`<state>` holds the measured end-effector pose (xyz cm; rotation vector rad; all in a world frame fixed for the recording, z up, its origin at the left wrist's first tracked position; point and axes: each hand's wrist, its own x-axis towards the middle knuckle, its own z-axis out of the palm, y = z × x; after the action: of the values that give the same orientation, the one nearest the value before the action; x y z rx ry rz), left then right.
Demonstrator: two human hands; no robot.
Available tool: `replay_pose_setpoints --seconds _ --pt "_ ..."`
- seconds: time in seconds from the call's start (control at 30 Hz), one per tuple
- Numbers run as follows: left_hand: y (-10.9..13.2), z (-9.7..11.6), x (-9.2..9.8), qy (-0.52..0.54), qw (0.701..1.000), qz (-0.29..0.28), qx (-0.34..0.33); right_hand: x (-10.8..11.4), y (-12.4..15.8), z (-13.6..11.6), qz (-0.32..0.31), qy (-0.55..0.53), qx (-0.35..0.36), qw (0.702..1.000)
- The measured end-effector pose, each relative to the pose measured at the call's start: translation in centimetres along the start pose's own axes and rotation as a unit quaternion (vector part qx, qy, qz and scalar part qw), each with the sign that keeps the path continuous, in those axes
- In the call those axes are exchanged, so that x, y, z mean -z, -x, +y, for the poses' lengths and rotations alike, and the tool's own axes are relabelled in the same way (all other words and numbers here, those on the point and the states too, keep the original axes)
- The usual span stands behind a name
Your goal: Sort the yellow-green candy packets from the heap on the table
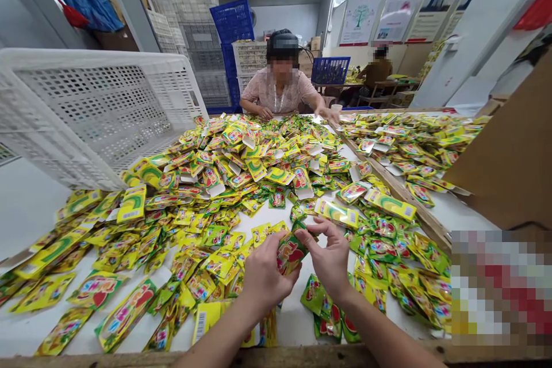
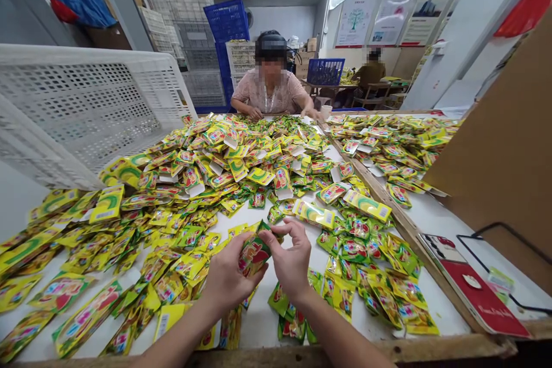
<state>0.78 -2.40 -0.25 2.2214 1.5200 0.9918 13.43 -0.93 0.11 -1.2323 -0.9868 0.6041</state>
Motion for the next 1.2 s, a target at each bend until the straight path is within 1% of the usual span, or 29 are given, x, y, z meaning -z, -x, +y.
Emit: replay_pose_setpoints --seconds 0.07,0.13,0.17,0.23,0.3,0.33,0.4,0.47,0.5,0.6,0.67,0.73,0.8,0.87,0.9,0.97,1.03,1.07,1.1,1.13,1.2 --pt "0.1 -0.1 -0.5 -0.047 0.999 0.003 0.003 -0.3 0.0 0.2 -0.005 -0.036 -0.051 0.998" --pt "0.0 -0.2 -0.9 -0.080 0.997 0.001 0.009 -0.5 -0.1 0.2 -0.033 -0.047 -0.070 0.996" --pt "-0.1 -0.2 -1.0 -0.085 0.996 0.001 0.012 -0.4 -0.3 0.1 -0.058 -0.033 -0.061 0.996" --pt "-0.3 -0.3 -0.8 -0.080 0.997 0.013 0.018 -0.1 -0.8 -0.3 -0.098 0.027 -0.011 0.995" --pt "-0.5 -0.4 -0.4 -0.067 0.997 0.036 0.020 0.4 -1.3 -0.7 -0.113 0.091 0.047 0.988" --pt "-0.6 -0.5 -0.1 -0.062 0.997 0.046 0.019 0.7 -1.5 -0.9 -0.120 0.105 0.060 0.985" --pt "-0.7 -0.7 0.3 -0.054 0.997 0.047 0.011 1.0 -1.7 -1.0 -0.147 0.092 0.049 0.984" --pt "-0.8 -0.8 0.7 -0.048 0.998 0.029 -0.001 1.2 -1.7 -1.0 -0.184 0.071 0.040 0.980" --pt "-0.8 -0.9 0.9 -0.046 0.999 0.021 -0.005 1.2 -1.6 -1.0 -0.202 0.072 0.050 0.975" --pt "-0.8 -1.1 1.2 -0.044 0.999 0.006 0.002 1.2 -1.4 -1.2 -0.286 0.101 0.095 0.948" --pt "-0.7 -1.2 1.2 -0.052 0.999 -0.005 0.003 1.2 -1.2 -1.4 -0.344 0.115 0.092 0.927" --pt "-0.5 -1.3 1.1 -0.065 0.997 -0.028 -0.005 1.1 -1.1 -1.4 -0.370 0.125 0.077 0.917" --pt "-0.4 -1.2 0.8 -0.078 0.995 -0.057 -0.016 1.1 -1.0 -1.4 -0.375 0.130 0.066 0.915" --pt "-0.5 -1.1 0.7 -0.081 0.994 -0.068 -0.028 1.1 -1.0 -1.3 -0.372 0.123 0.060 0.918" --pt "-0.5 -1.0 0.8 -0.079 0.995 -0.057 -0.037 1.1 -1.1 -1.2 -0.368 0.113 0.053 0.921" --pt "-0.8 -0.8 1.2 -0.060 0.997 0.003 -0.045 1.1 -1.2 -1.3 -0.345 0.073 0.024 0.936" --pt "-1.1 -0.7 1.7 -0.008 0.997 0.068 -0.022 1.1 -1.3 -1.3 -0.293 0.016 -0.015 0.956" --pt "-1.2 -0.6 1.9 0.037 0.997 0.073 0.004 1.1 -1.4 -1.3 -0.267 -0.009 -0.032 0.963" --pt "-1.2 -0.7 2.1 0.094 0.994 0.054 0.036 1.2 -1.5 -1.2 -0.249 -0.026 -0.046 0.967" --pt "-1.3 -0.7 2.1 0.155 0.985 0.019 0.069 1.2 -1.5 -1.1 -0.241 -0.036 -0.058 0.968" --pt "-1.2 -0.9 2.1 0.258 0.958 -0.047 0.119 1.2 -1.5 -0.8 -0.261 -0.038 -0.076 0.961"
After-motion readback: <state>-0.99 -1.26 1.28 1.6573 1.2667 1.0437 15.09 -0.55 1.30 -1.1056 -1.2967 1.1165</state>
